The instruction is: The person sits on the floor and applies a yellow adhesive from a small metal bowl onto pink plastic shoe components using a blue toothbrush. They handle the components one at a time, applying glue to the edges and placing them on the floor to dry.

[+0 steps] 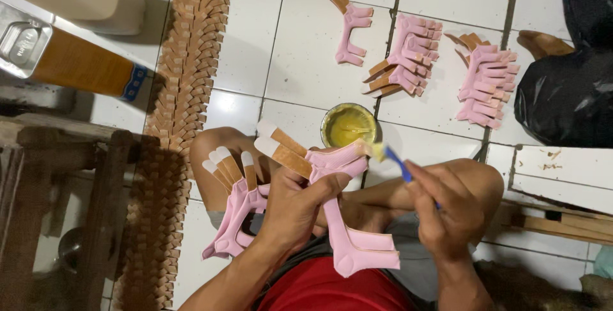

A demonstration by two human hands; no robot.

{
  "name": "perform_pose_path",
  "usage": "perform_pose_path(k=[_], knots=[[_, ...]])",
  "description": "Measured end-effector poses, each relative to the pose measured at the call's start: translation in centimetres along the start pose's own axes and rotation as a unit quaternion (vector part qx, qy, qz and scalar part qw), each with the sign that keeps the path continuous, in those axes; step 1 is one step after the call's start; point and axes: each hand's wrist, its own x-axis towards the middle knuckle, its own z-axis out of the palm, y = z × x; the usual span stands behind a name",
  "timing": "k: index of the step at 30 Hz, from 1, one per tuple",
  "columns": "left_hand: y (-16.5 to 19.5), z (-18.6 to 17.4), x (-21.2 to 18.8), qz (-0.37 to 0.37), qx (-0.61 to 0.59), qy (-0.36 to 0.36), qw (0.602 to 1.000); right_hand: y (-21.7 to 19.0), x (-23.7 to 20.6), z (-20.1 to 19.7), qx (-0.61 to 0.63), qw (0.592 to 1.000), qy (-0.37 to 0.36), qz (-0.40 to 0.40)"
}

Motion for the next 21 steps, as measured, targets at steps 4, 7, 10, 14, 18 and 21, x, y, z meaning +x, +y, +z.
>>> perform_pose_path(k=[4,7,10,14,18,21], knots=[[0.0,-0.4,-0.1,-0.008,-0.015,-0.047,0.999,0.7,0.7,0.1,-0.042,0.996,-0.060,0.042],[0.2,-0.5,0.1,0.026,0.003,-0.023,0.999,1.4,1.2,0.0,-0.052,0.996,-0.012,0.073],[0.8,-0.6,0.4,0.051,0.013,0.012,0.999,1.3,0.0,-0.9,-0.013,0.995,0.019,0.094],[1.2,-0.1,0.6,0.086,0.019,0.001,0.996,0.9,-1.5,-0.8,0.020,0.999,0.005,0.048],[1.1,0.6,0.6,0.109,0.034,-0.004,0.993,0.7,-1.6,0.0,0.066,0.997,-0.029,0.027],[1.1,0.9,0.5,0.110,0.037,0.004,0.993,0.8,-1.2,0.3,0.082,0.991,-0.066,0.081]])
